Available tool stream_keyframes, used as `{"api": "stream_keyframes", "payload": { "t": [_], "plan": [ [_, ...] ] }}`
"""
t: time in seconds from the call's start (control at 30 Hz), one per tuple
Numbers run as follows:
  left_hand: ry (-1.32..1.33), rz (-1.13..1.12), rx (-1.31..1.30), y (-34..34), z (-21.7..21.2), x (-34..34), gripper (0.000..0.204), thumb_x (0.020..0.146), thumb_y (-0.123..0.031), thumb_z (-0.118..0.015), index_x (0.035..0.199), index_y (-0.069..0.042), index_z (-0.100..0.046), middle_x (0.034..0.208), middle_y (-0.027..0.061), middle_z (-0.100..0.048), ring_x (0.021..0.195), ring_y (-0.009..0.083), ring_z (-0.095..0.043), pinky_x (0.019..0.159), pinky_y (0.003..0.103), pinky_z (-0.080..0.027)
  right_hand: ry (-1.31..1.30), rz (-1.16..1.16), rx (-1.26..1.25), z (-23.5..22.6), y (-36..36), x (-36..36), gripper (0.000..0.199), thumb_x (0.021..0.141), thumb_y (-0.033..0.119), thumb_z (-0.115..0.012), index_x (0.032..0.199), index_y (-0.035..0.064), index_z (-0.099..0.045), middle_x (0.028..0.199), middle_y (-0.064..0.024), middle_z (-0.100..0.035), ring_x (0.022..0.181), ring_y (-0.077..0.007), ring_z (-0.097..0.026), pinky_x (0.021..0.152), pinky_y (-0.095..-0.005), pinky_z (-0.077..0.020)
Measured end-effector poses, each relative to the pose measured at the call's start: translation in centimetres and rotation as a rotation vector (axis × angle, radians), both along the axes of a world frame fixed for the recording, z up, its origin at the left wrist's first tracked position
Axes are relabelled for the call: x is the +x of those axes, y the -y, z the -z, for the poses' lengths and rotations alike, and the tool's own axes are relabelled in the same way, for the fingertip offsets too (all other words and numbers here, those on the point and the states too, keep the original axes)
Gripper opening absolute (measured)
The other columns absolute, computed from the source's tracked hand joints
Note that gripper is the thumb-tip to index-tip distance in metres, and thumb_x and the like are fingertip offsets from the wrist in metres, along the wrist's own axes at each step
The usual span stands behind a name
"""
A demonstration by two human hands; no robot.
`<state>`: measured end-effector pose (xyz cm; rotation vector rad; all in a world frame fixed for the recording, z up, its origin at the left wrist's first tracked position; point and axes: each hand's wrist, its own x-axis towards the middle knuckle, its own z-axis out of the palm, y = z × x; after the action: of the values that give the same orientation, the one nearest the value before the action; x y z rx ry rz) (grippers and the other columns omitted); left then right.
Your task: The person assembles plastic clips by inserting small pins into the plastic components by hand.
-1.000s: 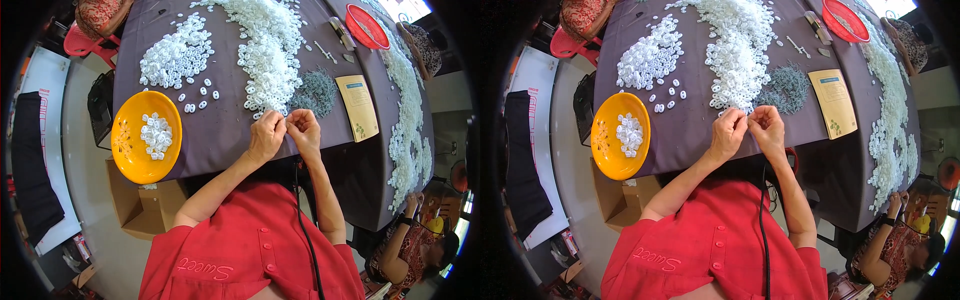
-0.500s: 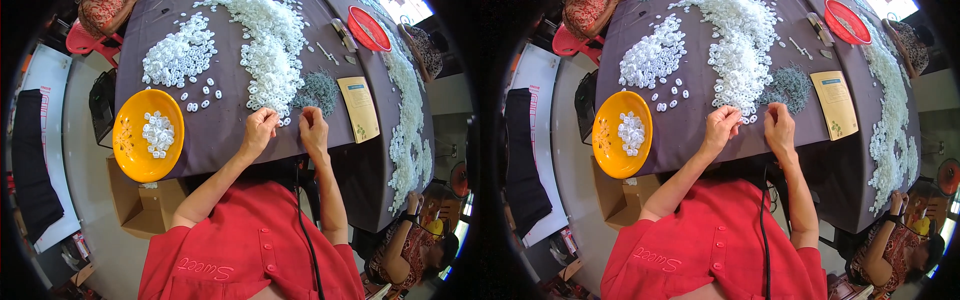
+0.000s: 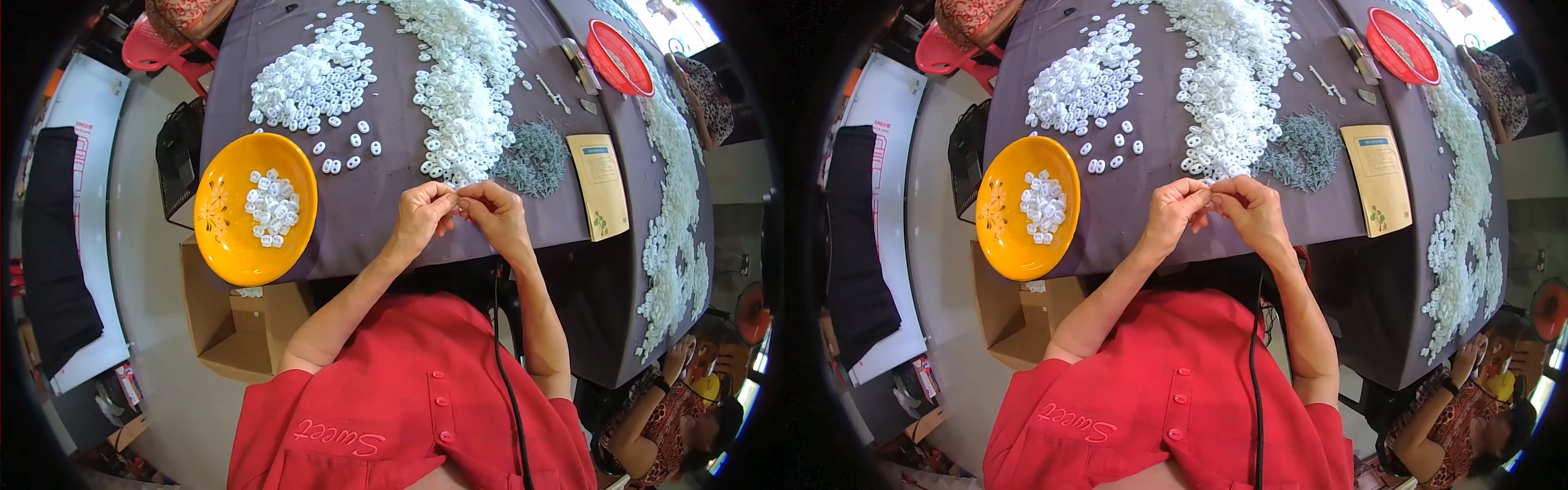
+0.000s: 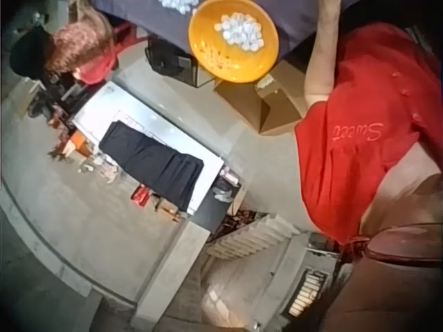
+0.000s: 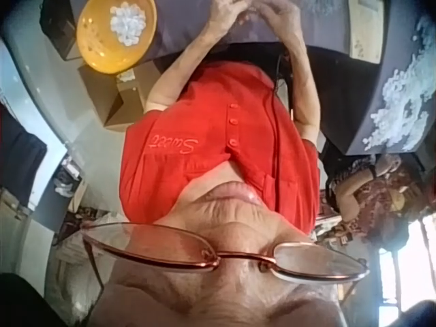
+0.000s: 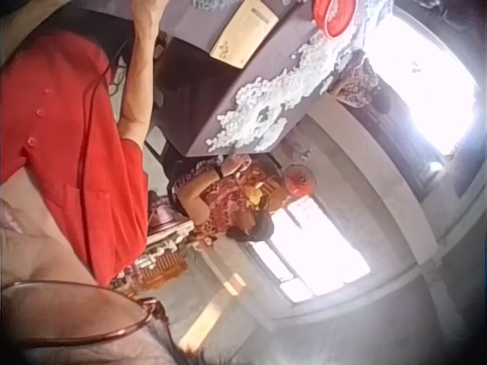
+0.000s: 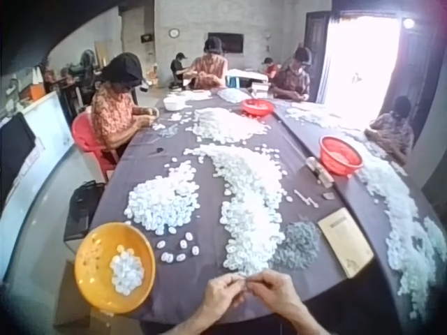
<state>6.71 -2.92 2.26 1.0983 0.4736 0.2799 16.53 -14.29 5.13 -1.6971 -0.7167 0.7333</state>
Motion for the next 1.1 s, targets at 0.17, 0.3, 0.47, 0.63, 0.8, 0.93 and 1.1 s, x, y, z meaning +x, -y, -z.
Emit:
{"api": "stream_keyframes", "payload": {
  "t": [0.17, 0.3, 0.47, 0.63, 0.8, 0.93, 1.1],
  "plan": [
    [0.063, -0.025, -0.063, -0.2, 0.1, -0.8, 0.011, 0.086, -0.009, -0.055, 0.087, 0.001, -0.059, 0.074, 0.0063, -0.061, 0.055, 0.0091, -0.057, 0.046, 0.02, -0.045, -0.032, 0.058, 0.058, 0.5, -0.4, -0.3, 0.005, 0.082, 0.002, -0.057, 0.086, -0.0008, -0.06, 0.07, -0.0014, -0.059, 0.062, -0.0057, -0.053, 0.056, -0.0195, -0.0432],
    [0.096, -0.109, -0.03, -0.6, -0.1, -1.5, 0.01, 0.083, -0.001, -0.056, 0.093, 0.001, -0.058, 0.08, 0.0079, -0.062, 0.063, 0.0123, -0.061, 0.052, 0.023, -0.051, -0.144, 0.123, 0.143, 0.6, -0.3, -1.0, 0.005, 0.083, 0.003, -0.057, 0.087, -0.0001, -0.058, 0.067, -0.0006, -0.057, 0.06, -0.006, -0.052, 0.055, -0.02, -0.0433],
    [0.145, -0.175, -0.09, -0.4, -0.6, -1.6, 0.013, 0.082, -0.002, -0.058, 0.094, 0.003, -0.058, 0.077, 0.0087, -0.062, 0.063, 0.0139, -0.062, 0.052, 0.023, -0.052, -0.128, 0.095, 0.177, 1.3, -1.0, -2.5, 0.005, 0.084, 0.003, -0.056, 0.086, 0.0001, -0.059, 0.07, -0.0014, -0.059, 0.062, -0.0063, -0.054, 0.057, -0.02, -0.0442],
    [0.067, -0.155, -0.071, -0.6, -1.2, -2.0, 0.012, 0.082, -0.002, -0.059, 0.092, 0.003, -0.059, 0.078, 0.0088, -0.063, 0.064, 0.013, -0.062, 0.054, 0.023, -0.052, -0.161, 0.078, 0.2, 1.4, -1.3, -2.6, 0.005, 0.084, 0.003, -0.055, 0.086, -0.0003, -0.058, 0.072, -0.0022, -0.061, 0.063, -0.0066, -0.055, 0.058, -0.0204, -0.0444],
    [0.009, -0.134, -0.129, -0.6, -1.6, -2.3, 0.01, 0.083, -0.006, -0.059, 0.089, 0.002, -0.06, 0.075, 0.0088, -0.064, 0.062, 0.014, -0.063, 0.054, 0.023, -0.052, -0.122, 0.126, 0.198, 0.9, -1.4, -3.2, 0.005, 0.084, 0.002, -0.055, 0.086, -0.0015, -0.057, 0.072, -0.0021, -0.059, 0.064, -0.0063, -0.053, 0.059, -0.0201, -0.0437],
    [0.017, -0.155, -0.162, -0.5, -1.3, -2.4, 0.01, 0.083, -0.007, -0.059, 0.088, 0.002, -0.06, 0.075, 0.0094, -0.064, 0.062, 0.0145, -0.063, 0.055, 0.024, -0.052, -0.125, 0.15, 0.234, 1.0, -1.6, -3.4, 0.005, 0.084, 0.001, -0.055, 0.086, -0.0018, -0.057, 0.072, -0.0018, -0.059, 0.065, -0.0063, -0.052, 0.059, -0.0202, -0.0436],
    [0.019, -0.171, -0.124, -0.4, -1.2, -2.3, 0.01, 0.083, -0.006, -0.059, 0.088, 0.003, -0.06, 0.075, 0.0099, -0.064, 0.063, 0.0149, -0.063, 0.056, 0.024, -0.053, -0.1, 0.147, 0.227, 1.1, -1.6, -3.4, 0.004, 0.084, 0.002, -0.055, 0.085, -0.0019, -0.057, 0.073, -0.0021, -0.06, 0.065, -0.0064, -0.052, 0.059, -0.0205, -0.0441]
  ]
}}
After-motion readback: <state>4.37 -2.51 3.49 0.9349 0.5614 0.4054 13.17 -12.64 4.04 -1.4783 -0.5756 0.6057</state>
